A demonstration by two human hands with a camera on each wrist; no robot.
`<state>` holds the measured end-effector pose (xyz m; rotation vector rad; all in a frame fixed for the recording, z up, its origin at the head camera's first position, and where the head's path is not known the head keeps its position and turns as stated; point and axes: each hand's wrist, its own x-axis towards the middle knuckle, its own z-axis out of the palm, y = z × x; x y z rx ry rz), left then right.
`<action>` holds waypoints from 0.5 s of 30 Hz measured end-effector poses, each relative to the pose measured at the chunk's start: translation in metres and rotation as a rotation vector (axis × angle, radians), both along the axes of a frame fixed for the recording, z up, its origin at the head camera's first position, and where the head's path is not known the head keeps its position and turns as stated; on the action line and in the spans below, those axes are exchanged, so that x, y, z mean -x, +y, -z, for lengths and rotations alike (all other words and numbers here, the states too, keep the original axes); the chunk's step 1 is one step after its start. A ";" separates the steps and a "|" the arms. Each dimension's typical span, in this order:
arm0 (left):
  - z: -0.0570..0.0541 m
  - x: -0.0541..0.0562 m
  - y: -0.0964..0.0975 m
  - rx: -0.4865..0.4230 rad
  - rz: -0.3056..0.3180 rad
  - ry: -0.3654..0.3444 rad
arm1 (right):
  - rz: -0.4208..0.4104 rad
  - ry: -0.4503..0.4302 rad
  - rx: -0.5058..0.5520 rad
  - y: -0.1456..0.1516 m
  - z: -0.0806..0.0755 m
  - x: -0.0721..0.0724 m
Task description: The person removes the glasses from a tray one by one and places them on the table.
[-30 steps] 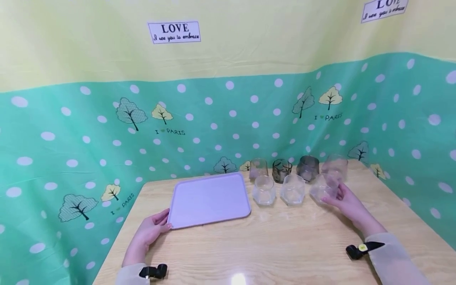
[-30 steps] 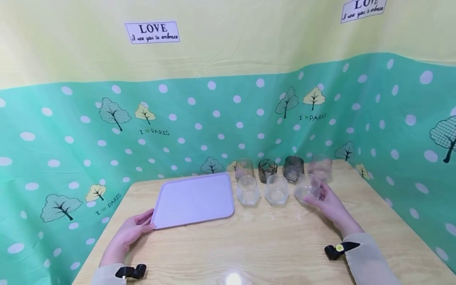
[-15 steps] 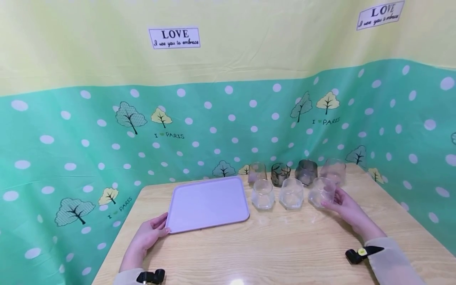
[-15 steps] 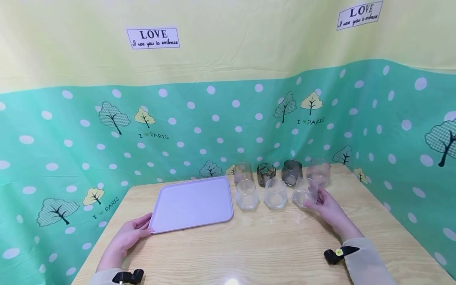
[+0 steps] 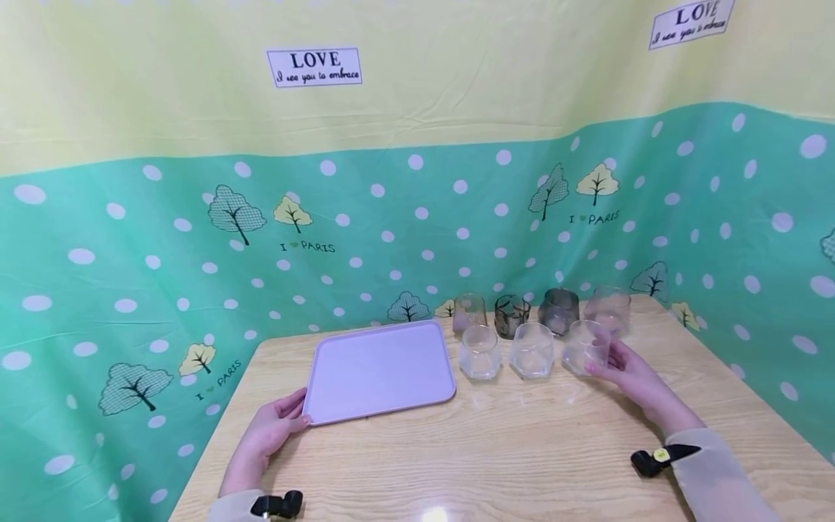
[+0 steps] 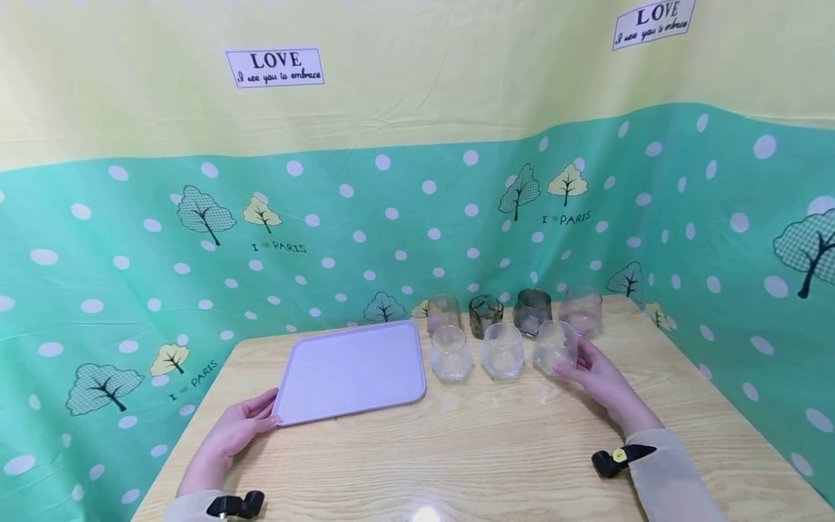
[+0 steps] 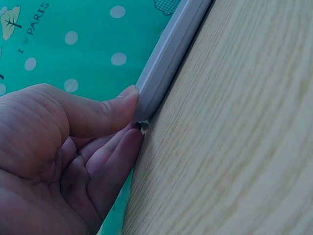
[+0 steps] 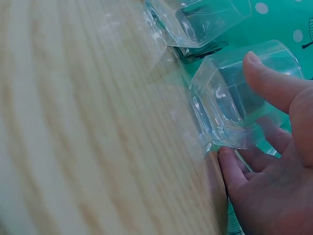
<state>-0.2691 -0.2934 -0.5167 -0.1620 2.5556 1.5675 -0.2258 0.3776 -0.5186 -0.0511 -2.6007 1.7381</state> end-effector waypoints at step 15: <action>-0.009 -0.006 -0.010 0.090 0.154 0.020 | 0.037 0.064 -0.109 -0.003 -0.014 -0.018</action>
